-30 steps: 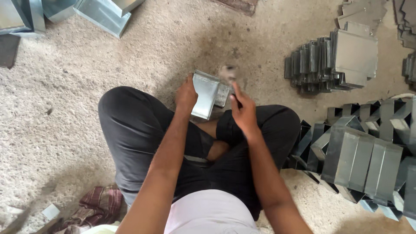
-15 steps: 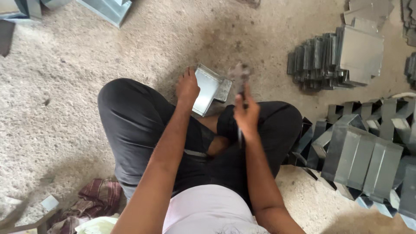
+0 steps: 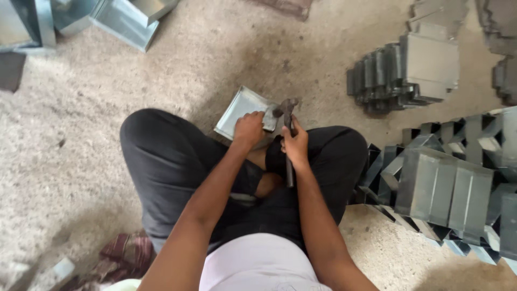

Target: The person sits on the floor and uses a hammer to repeatedly strike a small metal box placed on a brick. They adjust the box's position and orientation between strikes, working on different edges and corners. The person occasionally picks up the box to inspect it before continuing to hammer.

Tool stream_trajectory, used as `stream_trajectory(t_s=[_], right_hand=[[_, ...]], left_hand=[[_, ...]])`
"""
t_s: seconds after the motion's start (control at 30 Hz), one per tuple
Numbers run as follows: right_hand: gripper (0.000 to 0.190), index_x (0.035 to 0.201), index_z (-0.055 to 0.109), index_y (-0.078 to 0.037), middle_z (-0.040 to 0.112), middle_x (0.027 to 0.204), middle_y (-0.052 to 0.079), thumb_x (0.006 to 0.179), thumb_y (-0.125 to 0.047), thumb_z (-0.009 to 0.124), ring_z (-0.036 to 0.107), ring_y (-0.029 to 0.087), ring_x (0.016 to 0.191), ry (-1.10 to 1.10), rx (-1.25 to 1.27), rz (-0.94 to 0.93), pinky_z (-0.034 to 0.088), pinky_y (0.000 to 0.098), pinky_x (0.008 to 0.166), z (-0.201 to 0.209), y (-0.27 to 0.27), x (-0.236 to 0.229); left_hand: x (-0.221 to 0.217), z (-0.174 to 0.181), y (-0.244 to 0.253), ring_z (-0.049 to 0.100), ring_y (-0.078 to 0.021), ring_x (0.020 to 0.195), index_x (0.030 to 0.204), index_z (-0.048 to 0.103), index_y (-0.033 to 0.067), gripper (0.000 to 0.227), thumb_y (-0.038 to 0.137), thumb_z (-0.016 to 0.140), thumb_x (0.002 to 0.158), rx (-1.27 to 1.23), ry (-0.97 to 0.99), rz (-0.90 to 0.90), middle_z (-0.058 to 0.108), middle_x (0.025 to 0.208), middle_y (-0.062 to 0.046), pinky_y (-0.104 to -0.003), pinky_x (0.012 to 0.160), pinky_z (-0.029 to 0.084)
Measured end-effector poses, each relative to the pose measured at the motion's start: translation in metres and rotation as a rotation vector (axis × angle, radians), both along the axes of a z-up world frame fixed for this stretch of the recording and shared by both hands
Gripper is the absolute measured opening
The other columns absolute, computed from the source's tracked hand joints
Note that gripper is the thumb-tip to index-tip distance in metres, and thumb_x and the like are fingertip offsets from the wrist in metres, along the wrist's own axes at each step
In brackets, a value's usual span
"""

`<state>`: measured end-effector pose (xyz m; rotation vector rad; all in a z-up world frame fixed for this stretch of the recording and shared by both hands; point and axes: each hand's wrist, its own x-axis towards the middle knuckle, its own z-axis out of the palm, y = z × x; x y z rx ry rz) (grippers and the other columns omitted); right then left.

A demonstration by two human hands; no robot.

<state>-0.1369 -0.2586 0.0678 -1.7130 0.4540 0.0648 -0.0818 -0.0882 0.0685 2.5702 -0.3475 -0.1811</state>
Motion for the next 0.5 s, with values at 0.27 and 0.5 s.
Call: stream_trajectory(t_s=[0.27,0.5], right_hand=[[0.066,0.16,0.041,-0.014,0.053,0.072,-0.001,0.099,-0.006,0.066,0.046,0.006,0.05,-0.181,0.074,-0.158,0.036,0.0244,0.04,0.071,0.01,-0.026],[0.066,0.165,0.035,-0.007,0.062,0.089,0.006,0.105,-0.002,0.063,0.055,0.01,0.059,-0.532,-0.084,-0.036,0.043,0.0258,0.046,0.173,0.023,-0.067]], left_hand=[[0.058,-0.051,0.002,0.054,-0.0252,0.075,0.09,0.061,-0.0021,0.05,0.042,0.053,0.113,-1.009,-0.197,0.503,0.058,0.075,-0.018,-0.041,0.069,0.046],[0.074,-0.144,-0.044,0.047,-0.0106,0.073,0.075,0.054,-0.0028,0.05,0.039,0.066,0.101,-1.271,-0.23,0.871,0.054,0.071,-0.002,-0.037,0.066,0.045]])
